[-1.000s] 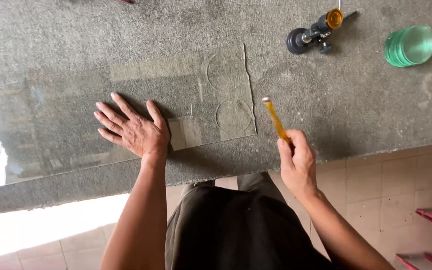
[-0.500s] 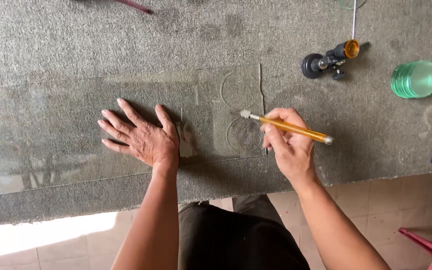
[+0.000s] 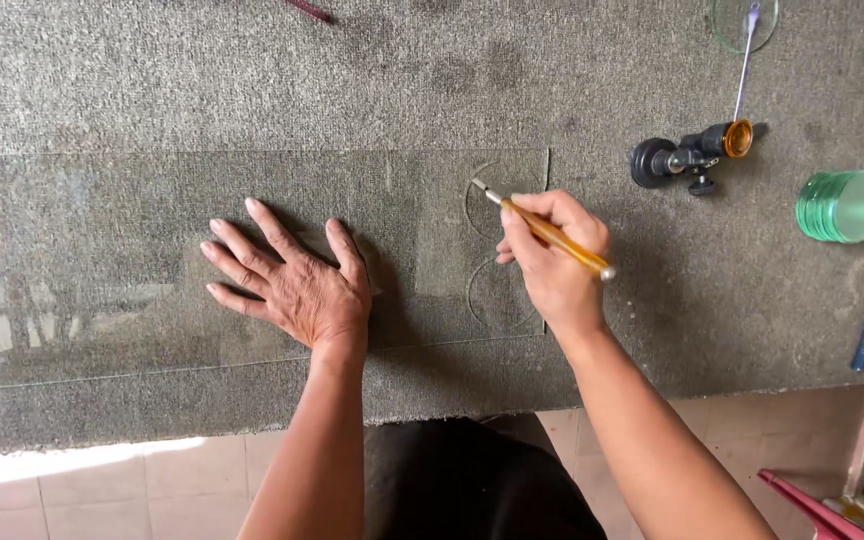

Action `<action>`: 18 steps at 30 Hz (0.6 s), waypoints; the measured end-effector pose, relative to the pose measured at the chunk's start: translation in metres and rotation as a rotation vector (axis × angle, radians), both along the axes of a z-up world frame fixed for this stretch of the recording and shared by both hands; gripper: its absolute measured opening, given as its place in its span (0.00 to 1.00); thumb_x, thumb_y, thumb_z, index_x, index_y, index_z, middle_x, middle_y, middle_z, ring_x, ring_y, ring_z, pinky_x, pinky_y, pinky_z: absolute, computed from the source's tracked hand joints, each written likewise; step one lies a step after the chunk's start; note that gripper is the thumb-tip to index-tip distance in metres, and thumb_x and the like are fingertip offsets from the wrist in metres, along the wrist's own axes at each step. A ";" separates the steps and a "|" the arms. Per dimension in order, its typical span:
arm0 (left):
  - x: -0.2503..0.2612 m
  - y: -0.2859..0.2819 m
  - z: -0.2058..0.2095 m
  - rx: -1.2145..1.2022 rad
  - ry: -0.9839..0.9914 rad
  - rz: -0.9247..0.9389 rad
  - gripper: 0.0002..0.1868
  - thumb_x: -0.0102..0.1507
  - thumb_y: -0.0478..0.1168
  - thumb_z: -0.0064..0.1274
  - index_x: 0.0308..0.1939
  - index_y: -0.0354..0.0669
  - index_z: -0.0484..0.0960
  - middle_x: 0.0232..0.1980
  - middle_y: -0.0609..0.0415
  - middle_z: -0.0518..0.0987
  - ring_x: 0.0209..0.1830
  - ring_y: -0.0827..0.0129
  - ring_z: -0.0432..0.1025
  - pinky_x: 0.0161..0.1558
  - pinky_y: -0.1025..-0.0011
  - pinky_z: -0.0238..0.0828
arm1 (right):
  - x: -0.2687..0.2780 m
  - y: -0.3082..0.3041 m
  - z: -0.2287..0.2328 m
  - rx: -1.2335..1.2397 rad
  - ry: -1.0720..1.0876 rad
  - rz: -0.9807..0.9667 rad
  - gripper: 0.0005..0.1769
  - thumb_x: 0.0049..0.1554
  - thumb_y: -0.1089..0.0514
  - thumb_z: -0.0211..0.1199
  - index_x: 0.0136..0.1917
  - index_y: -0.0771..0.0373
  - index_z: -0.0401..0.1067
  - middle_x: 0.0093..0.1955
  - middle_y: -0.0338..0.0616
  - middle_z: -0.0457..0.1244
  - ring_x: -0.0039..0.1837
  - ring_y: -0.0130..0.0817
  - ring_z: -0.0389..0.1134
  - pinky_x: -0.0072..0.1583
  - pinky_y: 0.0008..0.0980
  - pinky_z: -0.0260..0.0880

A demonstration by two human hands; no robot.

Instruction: Scoring circles and lines on a glass pane using manual glass cutting tools

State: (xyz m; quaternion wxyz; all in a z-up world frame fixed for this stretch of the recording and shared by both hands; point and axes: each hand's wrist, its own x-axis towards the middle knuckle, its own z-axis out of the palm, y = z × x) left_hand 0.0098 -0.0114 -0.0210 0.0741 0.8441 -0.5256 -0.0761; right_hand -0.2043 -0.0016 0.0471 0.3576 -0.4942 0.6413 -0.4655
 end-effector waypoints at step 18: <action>0.002 -0.001 -0.006 -0.022 0.019 -0.010 0.45 0.68 0.62 0.52 0.82 0.49 0.52 0.83 0.35 0.44 0.83 0.38 0.34 0.73 0.32 0.25 | 0.003 -0.033 -0.003 0.076 0.092 0.071 0.09 0.66 0.65 0.60 0.49 0.75 0.75 0.42 0.56 0.63 0.34 0.31 0.69 0.37 0.29 0.80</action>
